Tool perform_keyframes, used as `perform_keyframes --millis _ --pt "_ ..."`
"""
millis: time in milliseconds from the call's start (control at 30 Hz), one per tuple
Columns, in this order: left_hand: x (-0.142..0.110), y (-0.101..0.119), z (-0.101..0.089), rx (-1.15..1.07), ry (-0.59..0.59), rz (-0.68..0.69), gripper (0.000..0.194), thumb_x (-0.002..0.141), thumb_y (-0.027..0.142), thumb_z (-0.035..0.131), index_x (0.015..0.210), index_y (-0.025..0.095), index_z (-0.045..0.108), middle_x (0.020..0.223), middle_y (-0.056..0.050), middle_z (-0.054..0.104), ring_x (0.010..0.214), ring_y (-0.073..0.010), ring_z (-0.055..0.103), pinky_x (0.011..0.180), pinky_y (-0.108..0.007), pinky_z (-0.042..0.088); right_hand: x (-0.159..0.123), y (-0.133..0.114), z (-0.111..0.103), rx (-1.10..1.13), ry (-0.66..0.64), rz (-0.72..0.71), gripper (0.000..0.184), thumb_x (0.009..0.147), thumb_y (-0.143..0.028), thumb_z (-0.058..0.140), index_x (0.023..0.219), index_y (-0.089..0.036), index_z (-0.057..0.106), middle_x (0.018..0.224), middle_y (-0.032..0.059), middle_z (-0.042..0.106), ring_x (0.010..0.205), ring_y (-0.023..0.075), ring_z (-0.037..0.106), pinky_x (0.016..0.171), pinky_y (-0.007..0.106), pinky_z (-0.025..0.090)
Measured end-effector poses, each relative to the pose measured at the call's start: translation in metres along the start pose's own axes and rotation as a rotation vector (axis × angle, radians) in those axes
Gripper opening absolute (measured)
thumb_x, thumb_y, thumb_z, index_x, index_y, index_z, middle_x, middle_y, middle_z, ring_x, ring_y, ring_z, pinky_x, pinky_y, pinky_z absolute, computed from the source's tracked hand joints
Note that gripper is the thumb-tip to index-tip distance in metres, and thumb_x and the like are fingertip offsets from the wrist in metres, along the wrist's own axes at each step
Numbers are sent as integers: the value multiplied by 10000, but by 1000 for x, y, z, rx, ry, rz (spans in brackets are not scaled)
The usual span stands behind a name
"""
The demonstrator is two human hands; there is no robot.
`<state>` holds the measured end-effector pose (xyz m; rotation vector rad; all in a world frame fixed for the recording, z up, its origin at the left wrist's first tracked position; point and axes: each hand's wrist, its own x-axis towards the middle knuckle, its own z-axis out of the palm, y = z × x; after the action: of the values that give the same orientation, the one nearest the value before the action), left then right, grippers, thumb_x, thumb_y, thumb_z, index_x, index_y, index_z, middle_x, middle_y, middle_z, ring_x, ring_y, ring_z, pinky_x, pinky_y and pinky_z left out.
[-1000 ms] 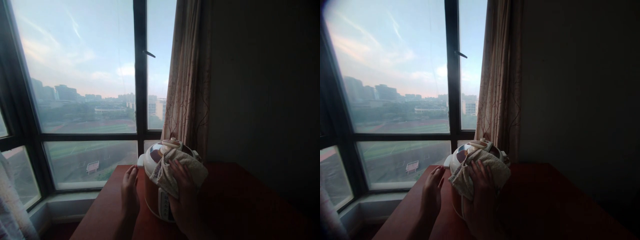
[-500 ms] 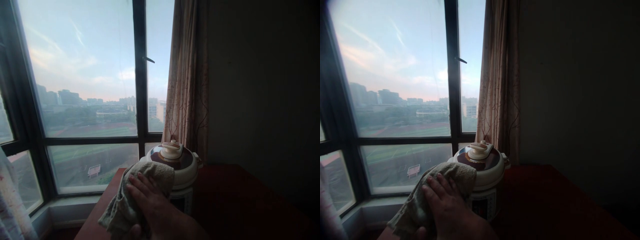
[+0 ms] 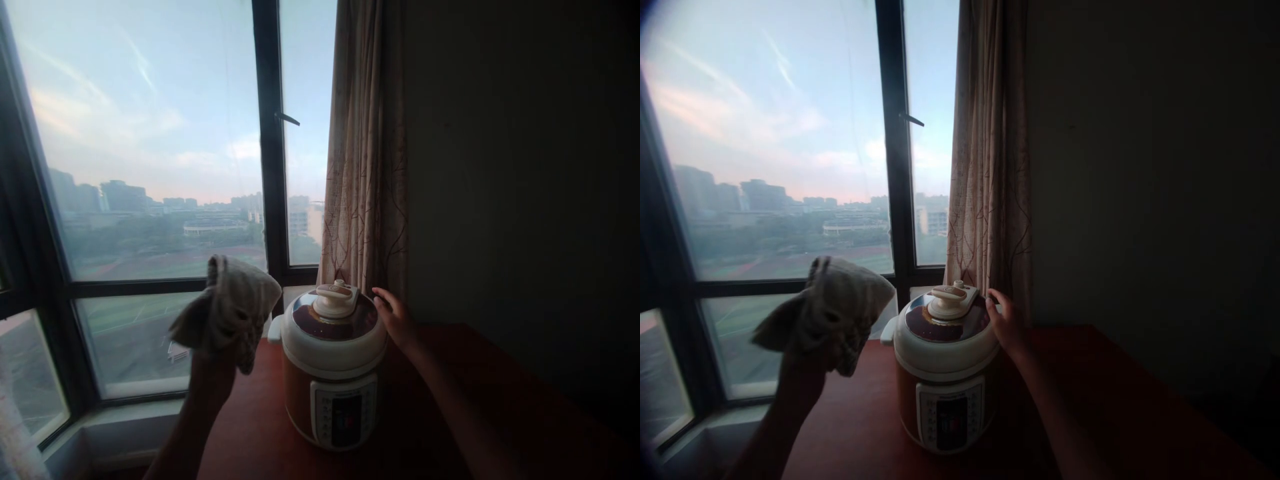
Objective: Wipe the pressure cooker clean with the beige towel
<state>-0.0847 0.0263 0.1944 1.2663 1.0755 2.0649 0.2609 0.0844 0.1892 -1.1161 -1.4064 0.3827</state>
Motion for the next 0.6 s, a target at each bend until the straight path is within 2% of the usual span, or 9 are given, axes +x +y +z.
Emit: perform_keyframes --millis 33,100,167,200,267,400,500,600 --pt "0 9 13 230 -130 99 471 580 310 791 1041 229 738 1112 -106 753 1253 -404 558 1131 -528 368 5 11 0 -6 23 25 505 830 -511 517 1146 -167 707 1235 140 698 1202 293 614 1081 463 422" --pt "-6 25 39 720 -494 278 495 656 257 710 1150 227 706 1248 -134 702 1269 -383 562 1163 -546 294 13 29 1 -5 49 64 535 801 -541 523 1108 -151 722 1214 161 703 1196 311 615 1074 480 421" --pt "-16 35 59 1018 -677 359 620 711 230 647 1330 216 608 1437 -162 569 1351 -383 490 1140 -570 316 18 45 3 7 64 112 562 766 -584 538 1064 -150 737 1187 167 714 1179 323 624 1056 485 433" --pt "-20 37 64 1100 -720 375 669 730 226 630 1395 208 555 1498 -176 499 1384 -390 447 1129 -577 332 19 51 4 19 68 135 583 752 -613 537 1048 -154 742 1180 164 719 1174 324 628 1048 478 440" --pt "-26 32 68 1150 -751 383 703 768 225 602 1461 199 485 1564 -183 402 1431 -397 374 1120 -578 352 22 63 6 52 71 174 642 731 -682 514 1023 -162 751 1169 153 728 1157 320 641 1026 454 459" --pt "-36 12 55 991 -750 448 608 862 230 513 1469 233 481 1607 -128 337 1482 -360 281 1153 -558 337 23 79 12 117 64 242 745 702 -804 451 910 -164 772 982 136 777 983 327 707 896 440 524" --pt "-40 0 48 911 -706 510 591 856 274 550 1446 266 517 1586 -112 368 1467 -377 302 1150 -574 341 20 83 17 144 71 272 752 719 -821 448 873 -164 779 894 133 783 919 336 718 821 431 535" --pt "-32 -3 52 876 -693 529 581 840 304 565 1421 271 549 1526 -125 451 1417 -373 383 1129 -565 366 15 84 18 160 75 272 770 751 -822 433 927 -156 778 920 138 782 952 335 714 812 407 532"
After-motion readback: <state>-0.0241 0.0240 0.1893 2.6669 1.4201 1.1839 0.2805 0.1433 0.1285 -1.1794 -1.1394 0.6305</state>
